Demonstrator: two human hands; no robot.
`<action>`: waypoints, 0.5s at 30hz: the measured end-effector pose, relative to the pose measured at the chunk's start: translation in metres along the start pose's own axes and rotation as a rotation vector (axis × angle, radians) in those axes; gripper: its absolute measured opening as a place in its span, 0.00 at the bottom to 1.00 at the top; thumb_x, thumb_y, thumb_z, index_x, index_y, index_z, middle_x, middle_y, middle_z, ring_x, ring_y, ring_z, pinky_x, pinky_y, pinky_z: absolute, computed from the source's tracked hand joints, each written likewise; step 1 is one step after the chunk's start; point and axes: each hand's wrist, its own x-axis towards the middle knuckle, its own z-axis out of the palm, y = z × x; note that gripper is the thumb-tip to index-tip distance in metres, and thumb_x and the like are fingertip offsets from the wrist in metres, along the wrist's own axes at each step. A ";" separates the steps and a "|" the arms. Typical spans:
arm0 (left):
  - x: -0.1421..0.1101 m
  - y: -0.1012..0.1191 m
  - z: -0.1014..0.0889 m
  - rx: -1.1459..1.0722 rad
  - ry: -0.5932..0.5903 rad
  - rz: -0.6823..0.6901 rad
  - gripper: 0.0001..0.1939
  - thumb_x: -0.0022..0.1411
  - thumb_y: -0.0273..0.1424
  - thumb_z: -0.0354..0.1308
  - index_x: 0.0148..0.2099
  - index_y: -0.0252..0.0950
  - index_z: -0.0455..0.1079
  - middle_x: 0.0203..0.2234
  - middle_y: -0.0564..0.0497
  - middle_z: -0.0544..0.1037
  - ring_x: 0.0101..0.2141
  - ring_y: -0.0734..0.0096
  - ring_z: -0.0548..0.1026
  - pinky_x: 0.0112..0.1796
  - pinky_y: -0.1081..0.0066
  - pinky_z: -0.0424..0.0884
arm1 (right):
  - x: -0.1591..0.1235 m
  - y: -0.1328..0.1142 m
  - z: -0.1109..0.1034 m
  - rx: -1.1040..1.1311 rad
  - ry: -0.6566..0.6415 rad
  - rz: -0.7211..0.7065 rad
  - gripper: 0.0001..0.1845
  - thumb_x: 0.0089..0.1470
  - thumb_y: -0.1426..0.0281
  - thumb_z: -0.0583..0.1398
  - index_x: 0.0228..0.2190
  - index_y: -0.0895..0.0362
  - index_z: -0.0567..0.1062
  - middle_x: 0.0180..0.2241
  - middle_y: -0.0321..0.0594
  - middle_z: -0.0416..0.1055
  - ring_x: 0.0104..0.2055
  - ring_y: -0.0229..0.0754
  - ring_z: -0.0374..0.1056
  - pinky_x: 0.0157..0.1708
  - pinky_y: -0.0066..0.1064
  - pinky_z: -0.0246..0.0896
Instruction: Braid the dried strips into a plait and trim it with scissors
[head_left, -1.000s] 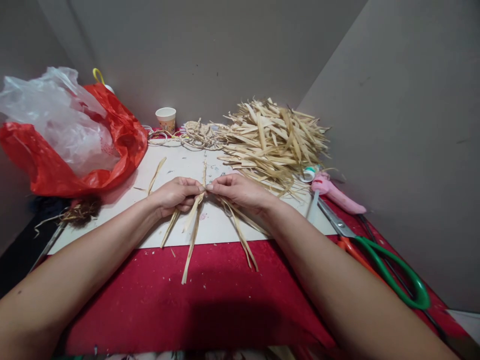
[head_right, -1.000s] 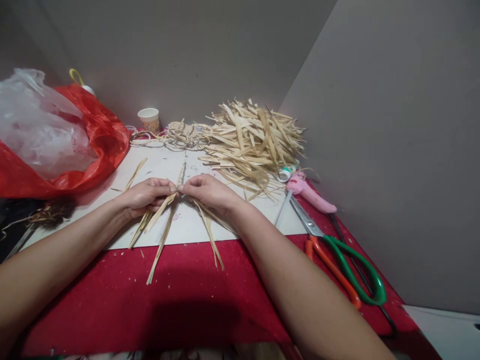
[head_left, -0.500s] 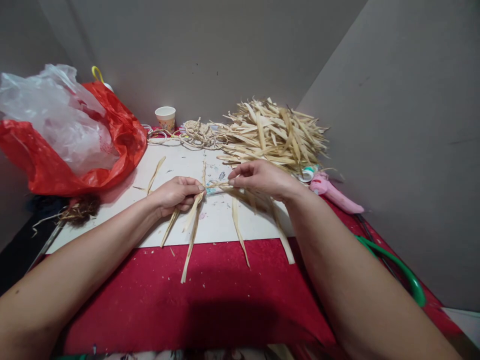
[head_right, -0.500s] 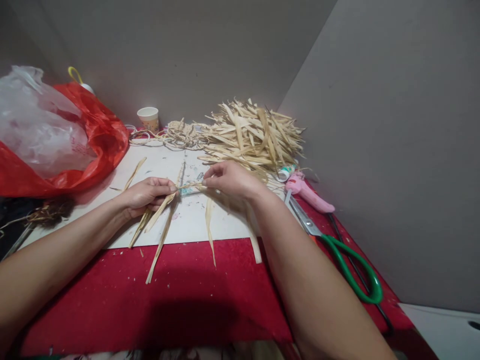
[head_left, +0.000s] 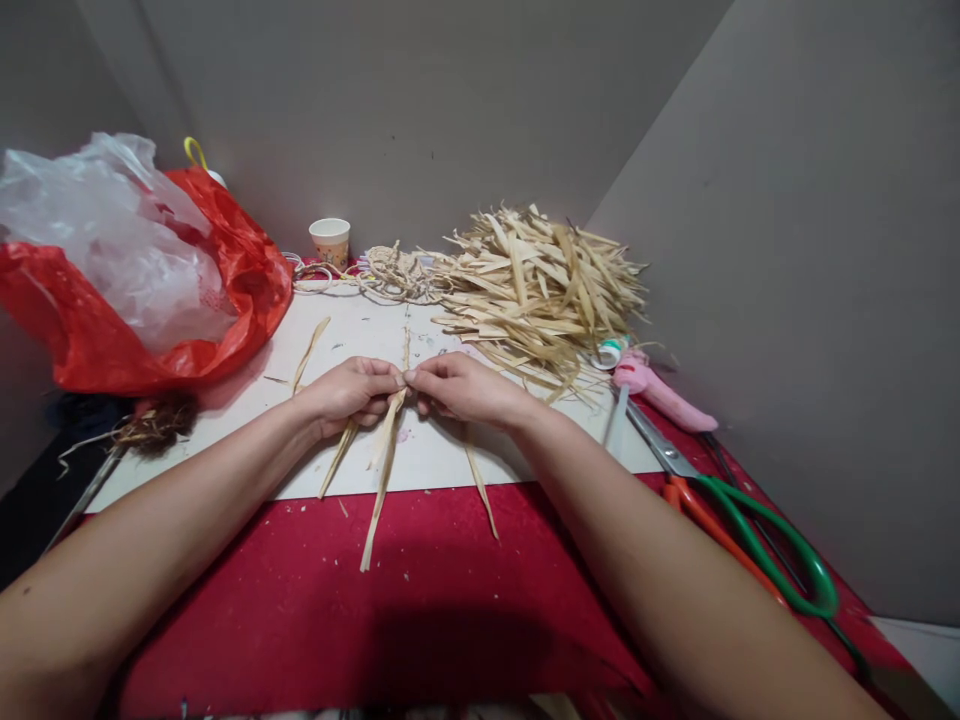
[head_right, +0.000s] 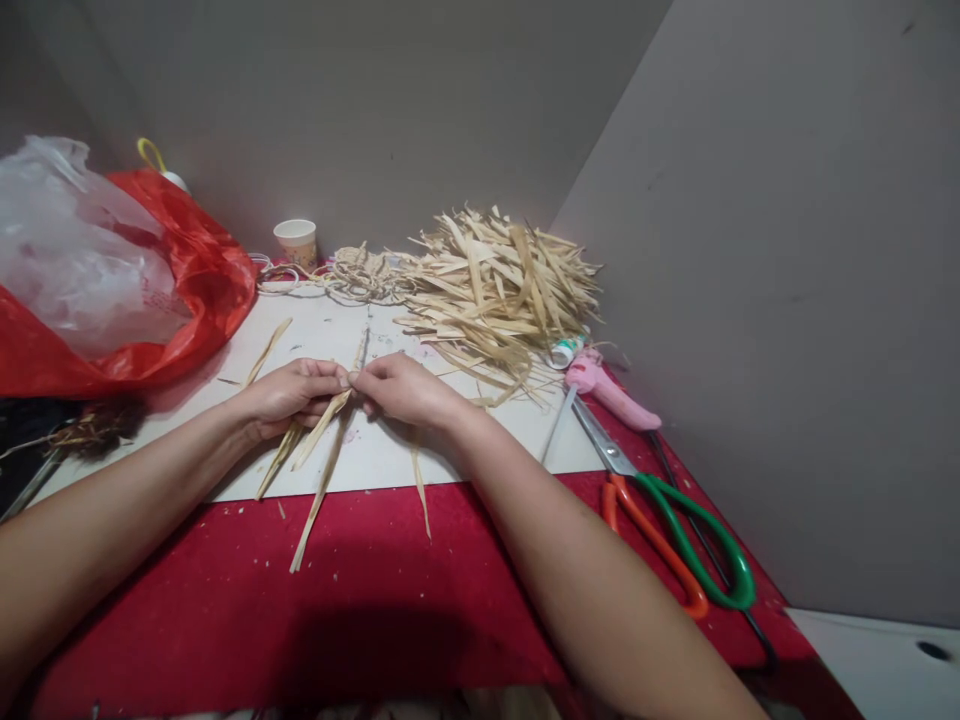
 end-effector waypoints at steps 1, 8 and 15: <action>0.000 0.000 0.000 0.007 -0.010 -0.004 0.08 0.59 0.25 0.56 0.27 0.33 0.66 0.11 0.62 0.55 0.12 0.87 0.46 0.15 0.80 0.40 | 0.000 0.001 -0.002 0.048 -0.031 0.031 0.18 0.58 0.64 0.53 0.21 0.60 0.70 0.17 0.35 0.64 0.14 0.28 0.47 0.15 0.25 0.40; 0.000 -0.001 0.001 0.130 -0.011 0.050 0.08 0.60 0.26 0.54 0.28 0.33 0.66 0.12 0.59 0.60 0.12 0.86 0.49 0.15 0.78 0.42 | 0.004 0.006 -0.005 0.367 -0.165 0.155 0.16 0.58 0.67 0.54 0.21 0.59 0.67 0.14 0.30 0.59 0.10 0.26 0.45 0.10 0.22 0.34; 0.004 -0.005 -0.005 0.593 0.059 0.315 0.09 0.59 0.31 0.55 0.30 0.30 0.72 0.19 0.55 0.68 0.21 0.81 0.61 0.26 0.78 0.58 | 0.009 0.008 0.000 0.524 -0.149 0.205 0.15 0.54 0.74 0.53 0.17 0.59 0.64 0.11 0.30 0.57 0.09 0.26 0.43 0.09 0.20 0.32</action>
